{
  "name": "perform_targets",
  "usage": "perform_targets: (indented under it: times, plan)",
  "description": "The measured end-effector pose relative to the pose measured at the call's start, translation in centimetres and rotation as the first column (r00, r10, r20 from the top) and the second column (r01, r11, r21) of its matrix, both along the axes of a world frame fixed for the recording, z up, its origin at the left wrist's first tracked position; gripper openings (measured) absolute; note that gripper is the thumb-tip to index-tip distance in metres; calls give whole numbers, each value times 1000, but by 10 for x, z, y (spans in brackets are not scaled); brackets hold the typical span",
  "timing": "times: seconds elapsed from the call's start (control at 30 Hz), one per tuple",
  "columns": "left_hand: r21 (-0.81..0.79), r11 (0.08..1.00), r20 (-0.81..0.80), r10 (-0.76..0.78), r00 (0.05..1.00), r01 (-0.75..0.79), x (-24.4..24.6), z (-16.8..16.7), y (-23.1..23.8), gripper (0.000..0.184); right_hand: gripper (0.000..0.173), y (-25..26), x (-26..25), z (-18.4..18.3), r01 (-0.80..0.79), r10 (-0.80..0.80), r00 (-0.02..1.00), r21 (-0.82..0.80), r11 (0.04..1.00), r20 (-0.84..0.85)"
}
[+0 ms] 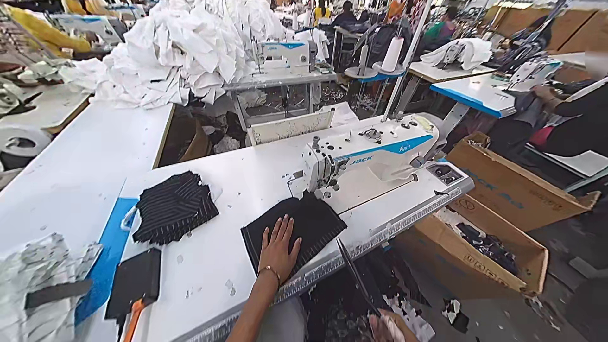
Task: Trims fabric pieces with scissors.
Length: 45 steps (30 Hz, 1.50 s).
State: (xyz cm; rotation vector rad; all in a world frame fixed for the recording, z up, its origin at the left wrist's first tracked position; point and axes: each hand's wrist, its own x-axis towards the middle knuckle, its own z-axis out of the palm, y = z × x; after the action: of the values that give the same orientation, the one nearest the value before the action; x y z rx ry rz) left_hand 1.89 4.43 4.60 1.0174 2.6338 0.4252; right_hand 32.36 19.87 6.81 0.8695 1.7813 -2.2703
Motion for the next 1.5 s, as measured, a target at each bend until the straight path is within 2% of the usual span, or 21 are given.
perform_targets:
  times: [0.07,0.13,0.2,0.3,0.4,0.47,0.6,0.77,1.07,1.4,1.5]
  plan:
    - [114,993,50,11,999,-16,-3,2,-4,64,22,7,-1,12,-36,34,997,37,999,68]
    - [311,949,92,30,995,-57,-8,1,-11,57,23,17,-2,23,-72,66,990,39,997,128]
    - [368,928,104,24,994,-61,-15,4,-19,54,24,26,-2,28,-96,87,981,46,994,173]
    - [286,957,72,-63,995,40,-21,3,-29,63,26,33,-2,32,-135,128,965,17,991,230]
    - [87,986,86,-148,985,141,-25,8,-29,78,26,26,-17,33,-247,234,933,12,969,275]
    - [30,985,84,-173,981,171,-25,9,-26,80,26,18,-31,29,-307,291,916,14,952,277]
    - [-41,982,87,-181,980,185,-24,12,-26,83,26,-2,-58,21,-312,304,919,-9,950,250]
    - [-78,975,100,-201,975,209,-22,15,-28,99,29,-13,-70,19,-290,284,923,-13,957,260]
    - [-94,972,117,-202,972,213,-22,15,-28,105,39,-22,-70,22,-379,311,892,167,910,329]
    - [-97,972,123,-201,972,213,-22,16,-28,104,35,-32,-62,18,-257,200,933,164,952,301]
    - [-103,971,122,-203,972,216,-22,17,-28,105,33,-35,-66,20,-237,200,939,103,966,280]
